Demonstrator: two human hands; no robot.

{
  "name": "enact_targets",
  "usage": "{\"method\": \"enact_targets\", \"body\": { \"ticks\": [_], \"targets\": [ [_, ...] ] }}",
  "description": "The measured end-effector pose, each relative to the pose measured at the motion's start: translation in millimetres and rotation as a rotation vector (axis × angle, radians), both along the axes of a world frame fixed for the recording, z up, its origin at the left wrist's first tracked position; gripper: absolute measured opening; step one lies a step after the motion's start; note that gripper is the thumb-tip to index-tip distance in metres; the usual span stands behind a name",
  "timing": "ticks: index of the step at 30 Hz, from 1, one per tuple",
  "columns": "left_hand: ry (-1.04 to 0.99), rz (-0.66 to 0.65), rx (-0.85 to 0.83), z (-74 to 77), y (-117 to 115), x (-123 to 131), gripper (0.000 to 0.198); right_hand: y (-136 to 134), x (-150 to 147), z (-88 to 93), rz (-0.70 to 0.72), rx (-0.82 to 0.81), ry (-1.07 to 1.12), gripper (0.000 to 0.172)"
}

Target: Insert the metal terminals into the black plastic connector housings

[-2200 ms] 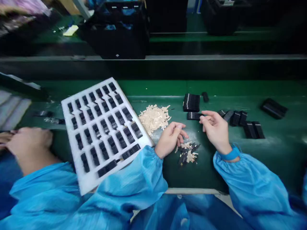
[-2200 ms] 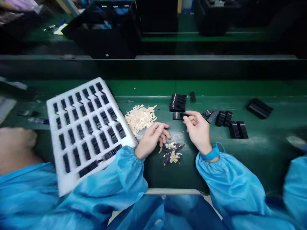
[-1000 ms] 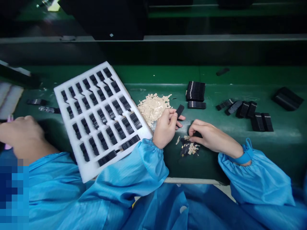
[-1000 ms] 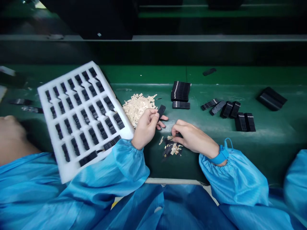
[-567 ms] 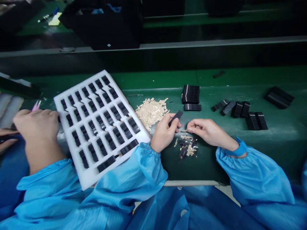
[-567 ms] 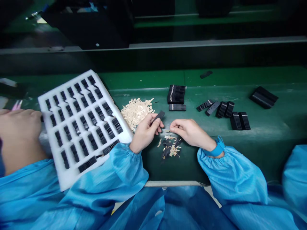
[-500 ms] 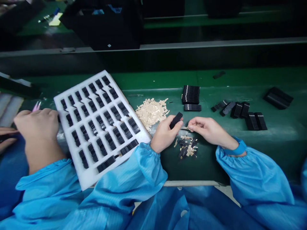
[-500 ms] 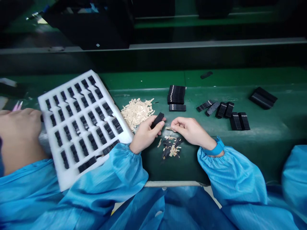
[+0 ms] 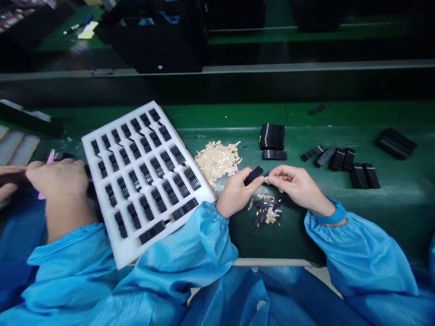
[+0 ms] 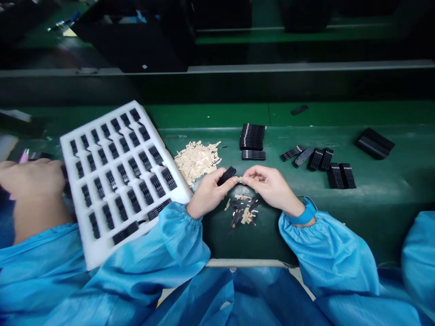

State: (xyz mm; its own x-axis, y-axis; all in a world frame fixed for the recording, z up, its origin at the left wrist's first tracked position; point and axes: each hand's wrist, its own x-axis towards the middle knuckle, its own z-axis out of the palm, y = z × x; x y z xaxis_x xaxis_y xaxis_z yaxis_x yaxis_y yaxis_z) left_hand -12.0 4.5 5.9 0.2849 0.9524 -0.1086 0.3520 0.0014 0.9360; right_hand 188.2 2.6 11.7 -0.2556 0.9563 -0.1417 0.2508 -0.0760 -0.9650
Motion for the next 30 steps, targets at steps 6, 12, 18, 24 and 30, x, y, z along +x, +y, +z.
{"method": "enact_targets", "body": {
  "ticks": [6, 12, 18, 24, 30],
  "targets": [
    [-0.038, 0.012, -0.032, 1.1, 0.8, -1.4, 0.032, 2.7, 5.8, -5.9, -0.148, 0.072, -0.042, 0.026],
    [-0.254, 0.11, -0.159, 4.7, 0.1, -1.6, 0.025, 0.3, 4.5, -0.7, 0.283, 0.211, -0.179, 0.02],
    [-0.259, 0.139, -0.188, 7.8, -0.2, -0.4, 0.024, 0.2, 5.5, 3.2, 0.11, 0.15, -0.085, 0.022],
    [-0.202, 0.123, -0.168, 3.0, -0.2, 1.0, 0.025, -5.2, -4.0, 0.1, 0.033, 0.183, -0.112, 0.013],
    [0.011, 0.148, 0.079, -4.1, -4.9, 2.5, 0.018, -9.7, -12.8, -1.9, -0.046, 0.301, -0.179, 0.012]
  ]
}}
